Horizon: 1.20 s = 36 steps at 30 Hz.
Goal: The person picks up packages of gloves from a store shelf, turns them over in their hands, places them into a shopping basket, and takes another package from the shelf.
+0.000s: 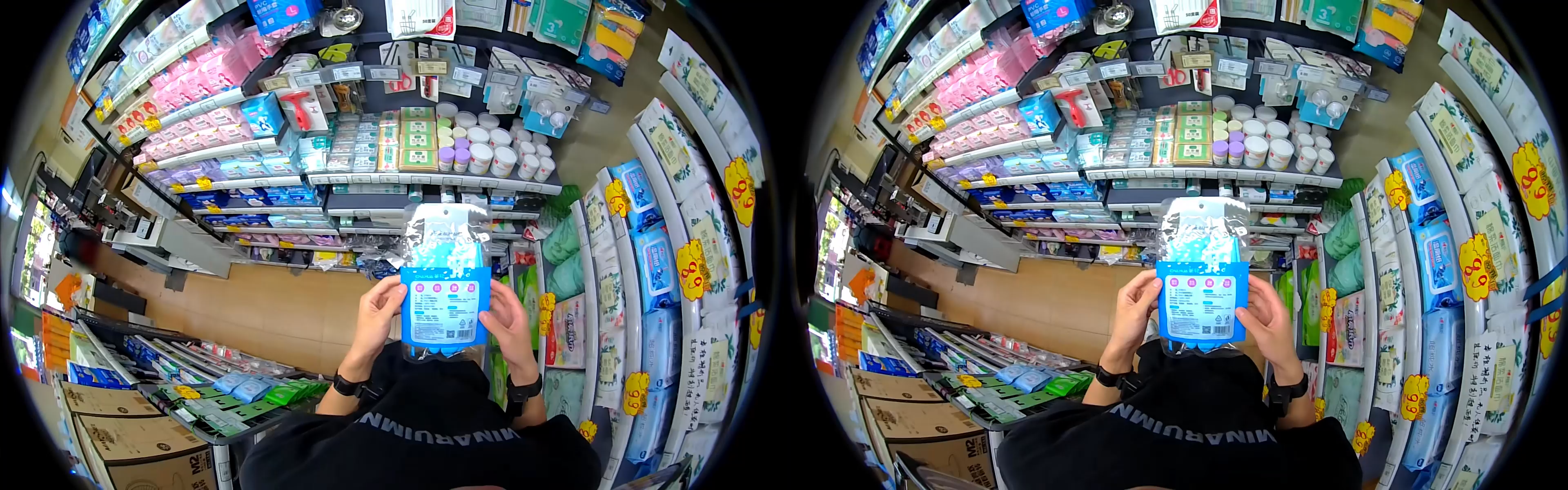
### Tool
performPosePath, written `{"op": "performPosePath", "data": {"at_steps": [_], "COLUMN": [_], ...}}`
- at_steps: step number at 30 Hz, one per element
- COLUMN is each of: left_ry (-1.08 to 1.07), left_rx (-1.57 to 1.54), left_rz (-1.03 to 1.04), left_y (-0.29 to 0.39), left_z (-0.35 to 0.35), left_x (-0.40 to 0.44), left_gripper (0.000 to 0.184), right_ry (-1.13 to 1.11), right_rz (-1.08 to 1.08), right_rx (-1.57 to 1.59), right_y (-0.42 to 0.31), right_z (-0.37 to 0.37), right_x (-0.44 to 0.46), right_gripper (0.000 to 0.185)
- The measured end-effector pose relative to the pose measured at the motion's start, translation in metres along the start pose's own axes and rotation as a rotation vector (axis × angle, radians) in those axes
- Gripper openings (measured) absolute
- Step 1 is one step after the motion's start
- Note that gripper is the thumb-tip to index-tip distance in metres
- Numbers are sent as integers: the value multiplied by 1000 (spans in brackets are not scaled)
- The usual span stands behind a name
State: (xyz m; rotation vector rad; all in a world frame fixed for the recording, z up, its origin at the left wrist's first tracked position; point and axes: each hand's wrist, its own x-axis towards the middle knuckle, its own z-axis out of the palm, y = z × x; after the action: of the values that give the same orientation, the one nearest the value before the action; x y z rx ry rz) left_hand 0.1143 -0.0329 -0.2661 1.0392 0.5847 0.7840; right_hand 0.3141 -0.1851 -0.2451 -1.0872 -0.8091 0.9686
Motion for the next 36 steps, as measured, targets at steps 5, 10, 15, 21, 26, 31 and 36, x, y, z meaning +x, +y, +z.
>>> {"op": "performPosePath", "data": {"at_steps": [5, 10, 15, 21, 26, 31, 36], "left_ry": [-17, -10, 4, -2, -72, -227, -309], "left_rx": [-17, -4, 11, 2, -2, -99, -134], "left_rz": [-25, -57, -52, -60, -25, -102, -256], "left_y": [0, 2, 7, 5, 5, 2, -23], "left_z": [-1, -6, -6, -9, -10, -1, 3], "left_x": [0, 2, 3, 3, 0, -2, 2], "left_gripper": [28, 30, 30, 30, 32, 44, 61], "right_ry": [32, 38, 18, 7, 50, 114, 31], "right_rz": [19, 14, -1, -27, -25, 61, 154], "right_rx": [-1, 9, 30, 21, -57, -68, -47], "right_y": [-4, -4, -3, -3, 2, 22, 35], "right_z": [-1, 0, 0, 1, 1, -6, -9], "right_x": [0, 1, 2, 5, 8, 11, 8], "right_gripper": [56, 59, 62, 60, 64, 55, 45]}}
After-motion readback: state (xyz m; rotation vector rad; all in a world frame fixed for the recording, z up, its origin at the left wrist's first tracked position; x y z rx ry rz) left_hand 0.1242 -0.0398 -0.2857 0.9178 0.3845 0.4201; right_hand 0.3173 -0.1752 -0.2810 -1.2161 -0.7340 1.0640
